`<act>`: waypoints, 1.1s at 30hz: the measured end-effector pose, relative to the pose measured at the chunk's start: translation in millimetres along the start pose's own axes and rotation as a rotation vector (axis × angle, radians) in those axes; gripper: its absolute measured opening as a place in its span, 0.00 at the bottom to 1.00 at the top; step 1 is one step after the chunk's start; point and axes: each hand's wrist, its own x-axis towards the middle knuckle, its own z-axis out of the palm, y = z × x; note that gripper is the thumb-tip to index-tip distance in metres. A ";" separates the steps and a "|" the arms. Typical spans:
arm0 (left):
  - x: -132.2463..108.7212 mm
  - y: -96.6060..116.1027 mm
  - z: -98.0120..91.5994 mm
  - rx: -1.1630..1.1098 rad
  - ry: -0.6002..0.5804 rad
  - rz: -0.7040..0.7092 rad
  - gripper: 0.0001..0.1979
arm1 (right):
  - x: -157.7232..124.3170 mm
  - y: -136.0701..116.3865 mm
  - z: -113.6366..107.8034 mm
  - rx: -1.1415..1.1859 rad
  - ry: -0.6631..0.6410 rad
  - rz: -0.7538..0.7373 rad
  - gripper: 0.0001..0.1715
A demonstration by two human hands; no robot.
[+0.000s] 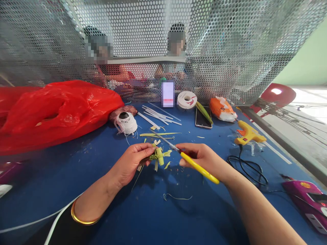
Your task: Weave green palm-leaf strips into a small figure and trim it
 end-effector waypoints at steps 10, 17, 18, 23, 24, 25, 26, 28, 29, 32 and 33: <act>-2.9 -7.4 9.2 0.115 -0.006 0.014 0.07 | 6.8 -2.9 38.5 0.409 0.182 0.041 0.35; -2.8 -4.3 5.9 -0.041 0.025 -0.075 0.22 | 6.3 -1.7 48.4 0.372 0.169 0.082 0.28; -2.8 -3.9 5.1 -0.060 0.019 -0.079 0.23 | 6.2 -0.7 48.1 0.368 0.188 0.079 0.27; -3.5 -6.1 6.7 -0.012 -0.054 -0.111 0.20 | 7.0 -1.0 46.9 0.434 0.216 0.057 0.29; -3.6 -6.7 7.5 0.002 -0.055 -0.112 0.20 | 7.3 -1.9 47.1 0.442 0.215 0.054 0.30; -3.7 -7.1 8.3 0.013 -0.052 -0.109 0.19 | 7.5 -2.7 47.5 0.442 0.212 0.053 0.31; -3.7 -7.2 8.8 0.023 -0.049 -0.103 0.19 | 7.6 -3.4 47.9 0.436 0.207 0.051 0.31; -3.7 -6.7 9.3 0.038 -0.044 -0.090 0.19 | 7.2 -4.2 48.7 0.413 0.188 0.053 0.30; -3.6 -6.3 9.2 0.042 -0.043 -0.090 0.19 | 6.8 -4.3 49.1 0.403 0.181 0.058 0.30; -3.5 -4.7 8.2 0.007 -0.036 -0.107 0.19 | 5.3 -5.2 49.4 0.410 0.191 0.083 0.27; -3.6 -4.2 7.7 -0.024 -0.033 -0.111 0.20 | 4.9 -5.7 49.3 0.432 0.201 0.088 0.27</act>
